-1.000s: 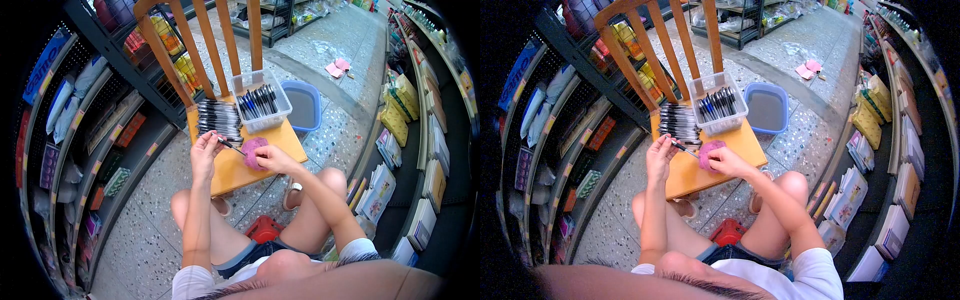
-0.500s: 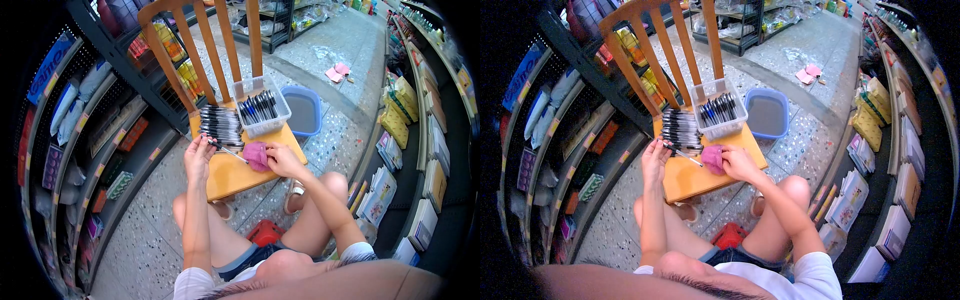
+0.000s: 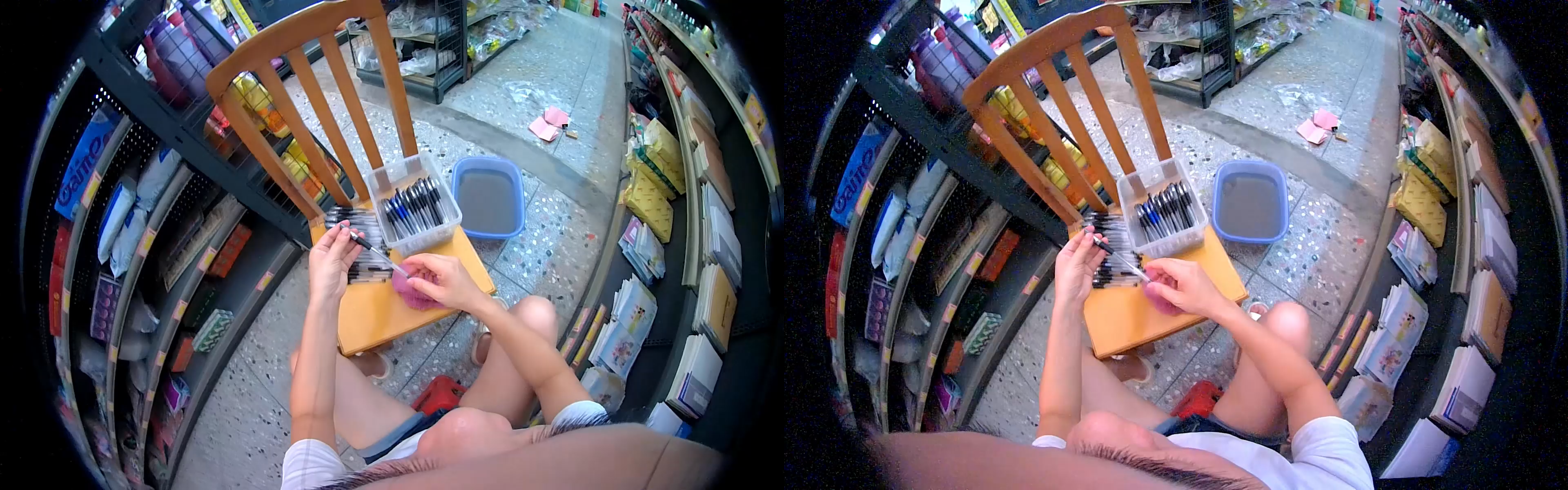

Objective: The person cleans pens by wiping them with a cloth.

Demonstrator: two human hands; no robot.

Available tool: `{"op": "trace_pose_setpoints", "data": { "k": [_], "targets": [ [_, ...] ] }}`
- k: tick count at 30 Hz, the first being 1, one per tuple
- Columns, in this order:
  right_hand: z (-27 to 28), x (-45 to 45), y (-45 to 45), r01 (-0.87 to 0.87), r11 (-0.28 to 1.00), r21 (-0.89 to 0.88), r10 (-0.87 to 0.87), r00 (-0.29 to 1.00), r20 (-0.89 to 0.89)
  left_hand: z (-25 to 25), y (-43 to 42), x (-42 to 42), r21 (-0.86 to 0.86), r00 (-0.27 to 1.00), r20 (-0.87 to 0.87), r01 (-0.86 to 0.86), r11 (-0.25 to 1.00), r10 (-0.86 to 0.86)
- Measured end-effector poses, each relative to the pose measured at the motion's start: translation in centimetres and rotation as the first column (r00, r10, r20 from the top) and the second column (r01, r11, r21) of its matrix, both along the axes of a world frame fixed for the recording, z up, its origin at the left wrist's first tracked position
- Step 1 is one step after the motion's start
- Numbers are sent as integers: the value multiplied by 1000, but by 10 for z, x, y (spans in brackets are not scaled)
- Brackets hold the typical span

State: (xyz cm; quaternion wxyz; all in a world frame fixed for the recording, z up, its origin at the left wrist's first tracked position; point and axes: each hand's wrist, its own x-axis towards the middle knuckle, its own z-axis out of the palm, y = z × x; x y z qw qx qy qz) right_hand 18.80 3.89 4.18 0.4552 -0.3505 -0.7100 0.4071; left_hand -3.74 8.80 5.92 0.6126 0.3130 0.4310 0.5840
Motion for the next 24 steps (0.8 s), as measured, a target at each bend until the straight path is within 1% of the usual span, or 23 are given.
{"op": "trace_pose_setpoints", "data": {
  "k": [2,5,8,12,15,17,18,21,24],
  "targets": [
    [-6,4,11,90,992,87,-89,996,-16,7,17,11,4,999,-28,23,1000,-23],
    [-7,10,24,150,987,-49,-153,986,-60,13,45,28,6,994,-82,75,997,-74],
    [5,21,34,245,970,2,-245,970,10,16,74,48,22,987,-110,117,993,-114],
    [-6,35,53,397,881,258,-439,890,128,4,121,70,-29,974,-111,193,981,-195],
    [-7,40,60,465,828,314,-538,817,207,-8,146,88,-93,956,-175,221,971,-234],
    [-8,41,64,485,815,317,-559,801,212,-15,158,99,-147,934,-232,241,959,-271],
    [-8,41,65,493,809,320,-568,794,216,-22,164,103,-156,927,-230,266,951,-296],
    [-10,36,68,532,776,338,-609,771,185,-40,177,114,-189,893,-314,272,943,-321],
    [-16,35,71,518,808,281,-577,793,196,-54,185,120,-228,844,-406,278,933,-351]
  ]
}}
